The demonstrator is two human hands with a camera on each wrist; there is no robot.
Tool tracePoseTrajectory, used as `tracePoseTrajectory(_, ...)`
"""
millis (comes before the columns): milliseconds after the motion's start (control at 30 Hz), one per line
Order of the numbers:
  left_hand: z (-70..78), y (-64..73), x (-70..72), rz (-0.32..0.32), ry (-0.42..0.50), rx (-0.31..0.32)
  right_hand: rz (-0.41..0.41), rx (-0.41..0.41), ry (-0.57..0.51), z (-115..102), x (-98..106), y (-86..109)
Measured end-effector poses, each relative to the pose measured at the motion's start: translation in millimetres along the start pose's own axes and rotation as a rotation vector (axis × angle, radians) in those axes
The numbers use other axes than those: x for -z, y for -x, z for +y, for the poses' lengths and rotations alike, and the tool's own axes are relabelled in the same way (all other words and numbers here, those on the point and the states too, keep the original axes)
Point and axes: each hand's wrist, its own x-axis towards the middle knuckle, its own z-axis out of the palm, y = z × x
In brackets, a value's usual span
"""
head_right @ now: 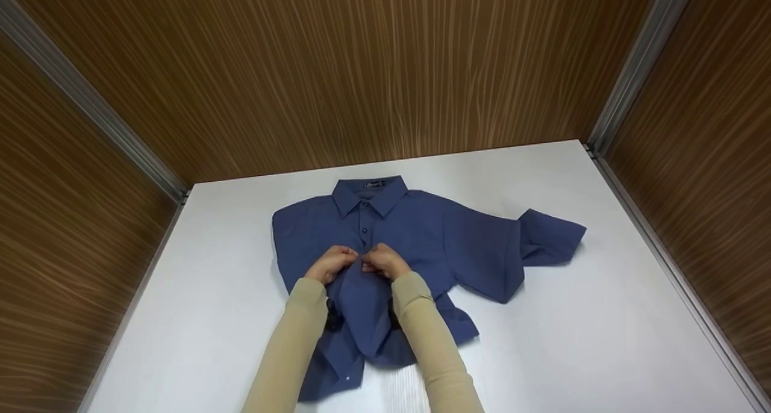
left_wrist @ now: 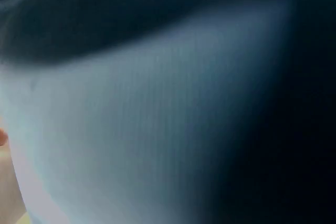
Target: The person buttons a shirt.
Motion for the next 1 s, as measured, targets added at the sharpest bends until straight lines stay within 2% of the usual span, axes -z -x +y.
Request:
tracePoseTrajectory(100, 20.5, 19.3, 1.0, -0.003, 0.035, 0.015, 0.03, 0.015, 0.066, 0.4, -1.5, -0.4)
tracePoseTrajectory(133, 13.3, 14.2, 1.5, -0.022, 0.058, -0.021, 0.044, 0.016, 0.08, 0.9, -2.1, -0.4)
tracePoseTrajectory(167, 6.0, 8.7, 1.8, -0.031, 0.074, -0.028, 0.052, 0.016, 0.088, 1.4, -2.9, -0.3)
tracePoseTrajectory(233, -16.9, -9.3, 3.8, -0.06, 0.102, -0.066, 0.067, 0.016, 0.083, 2.6, -4.8, 0.1)
tracePoseTrajectory(267, -15.7, -4.8, 5.1, -0.06, 0.097, -0.077, 0.069, 0.02, 0.084, 3.1, -6.0, 0.4)
tracePoseTrajectory(300, -23.9, -11.5, 5.6, -0.058, 0.092, -0.078, 0.068, 0.029, 0.088, 3.5, -7.5, 0.8)
tracePoseTrajectory(333, -39.7, -25.6, 5.0, -0.069, 0.098, -0.083, 0.067, 0.04, 0.093, 3.8, -8.8, 1.1)
tracePoseTrajectory(367, -40.0, -27.3, 4.2, -0.046, 0.07, -0.039, 0.068, 0.05, 0.094, 4.1, -9.9, 1.5)
tracePoseTrajectory(467, -51.5, -37.1, 4.0, -0.051, 0.063, -0.09, 0.074, 0.085, 0.119, 5.1, -11.8, 2.5)
tracePoseTrajectory(500, -64.7, -50.7, 2.8, -0.048, 0.061, -0.088, 0.077, 0.089, 0.123, 5.5, -12.0, 2.8)
tracePoseTrajectory(533, -67.0, -52.4, 2.9, -0.052, 0.064, -0.099, 0.081, 0.089, 0.129, 5.9, -11.9, 3.0)
tracePoseTrajectory(600, -70.7, -54.6, 3.4, -0.053, 0.066, -0.124, 0.077, 0.082, 0.138, 6.8, -11.4, 3.2)
tracePoseTrajectory(700, -50.2, -36.3, 2.2, -0.011, 0.051, -0.008, 0.054, 0.058, 0.157, 6.7, -12.0, 3.4)
tracePoseTrajectory(767, -37.8, -24.2, 3.3, -0.013, 0.049, 0.025, 0.04, 0.04, 0.179, 5.8, -13.0, 3.0)
tracePoseTrajectory(833, -35.8, -19.7, 4.7, -0.033, 0.06, -0.005, 0.043, 0.023, 0.208, 4.3, -14.0, 2.2)
tracePoseTrajectory(900, -39.4, -23.4, 5.2, -0.043, 0.053, -0.026, 0.058, 0.006, 0.231, 2.9, -14.4, 1.8)
tracePoseTrajectory(967, -48.4, -33.4, 4.8, -0.043, 0.038, -0.046, 0.072, 0.001, 0.252, 1.8, -14.3, 2.2)
tracePoseTrajectory(1000, -57.4, -41.0, 4.7, -0.039, 0.033, -0.073, 0.072, 0.003, 0.253, 1.9, -14.4, 2.1)
